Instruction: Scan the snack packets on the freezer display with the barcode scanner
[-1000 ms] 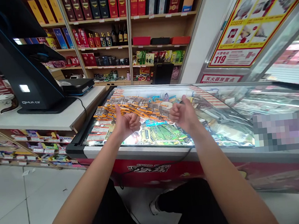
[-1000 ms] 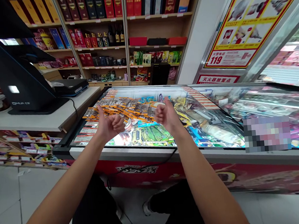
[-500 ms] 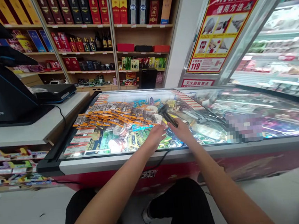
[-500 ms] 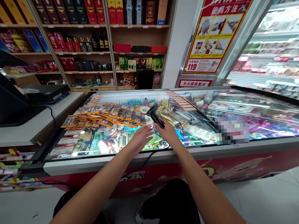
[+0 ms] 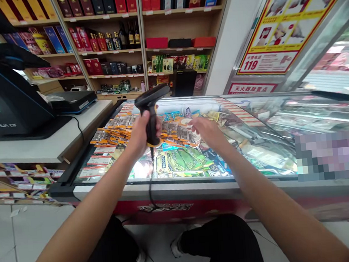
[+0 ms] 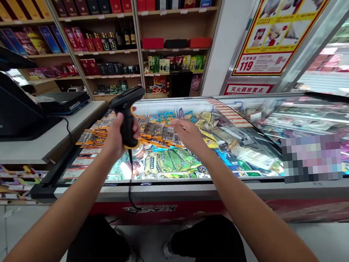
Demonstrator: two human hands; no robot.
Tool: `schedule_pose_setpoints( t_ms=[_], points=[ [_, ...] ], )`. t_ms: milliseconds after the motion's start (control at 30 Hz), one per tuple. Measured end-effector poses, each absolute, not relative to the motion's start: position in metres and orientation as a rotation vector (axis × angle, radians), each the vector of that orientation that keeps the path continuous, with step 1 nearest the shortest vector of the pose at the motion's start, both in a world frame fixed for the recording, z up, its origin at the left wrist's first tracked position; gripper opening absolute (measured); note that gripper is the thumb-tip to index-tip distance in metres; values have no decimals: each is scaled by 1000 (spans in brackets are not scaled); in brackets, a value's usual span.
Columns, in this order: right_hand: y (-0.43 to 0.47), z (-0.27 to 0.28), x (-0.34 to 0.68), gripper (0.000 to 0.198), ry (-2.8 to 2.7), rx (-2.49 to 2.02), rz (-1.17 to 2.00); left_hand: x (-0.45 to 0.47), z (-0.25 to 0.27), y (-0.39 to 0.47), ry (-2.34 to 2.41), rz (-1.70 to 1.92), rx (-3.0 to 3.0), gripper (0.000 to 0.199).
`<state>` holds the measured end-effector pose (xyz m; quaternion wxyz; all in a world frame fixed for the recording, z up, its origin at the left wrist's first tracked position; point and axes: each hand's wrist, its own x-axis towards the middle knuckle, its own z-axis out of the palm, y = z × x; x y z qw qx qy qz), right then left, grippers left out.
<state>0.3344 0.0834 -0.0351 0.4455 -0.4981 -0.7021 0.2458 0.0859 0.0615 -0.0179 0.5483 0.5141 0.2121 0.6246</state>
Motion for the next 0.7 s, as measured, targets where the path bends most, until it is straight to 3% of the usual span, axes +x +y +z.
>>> schedule_pose_setpoints(
  t_ms=[133, 267, 700],
  points=[
    [127, -27, 292, 62, -1882, -1447, 618, 45, -11, 83, 553, 1535, 1205, 64],
    [152, -20, 258, 71, -1997, -1624, 562, 30, -31, 93, 510, 1600, 1159, 61],
    [162, 1, 246, 35, -1971, -1685, 774, 56, -55, 78, 503, 1452, 1289, 63]
  ],
)
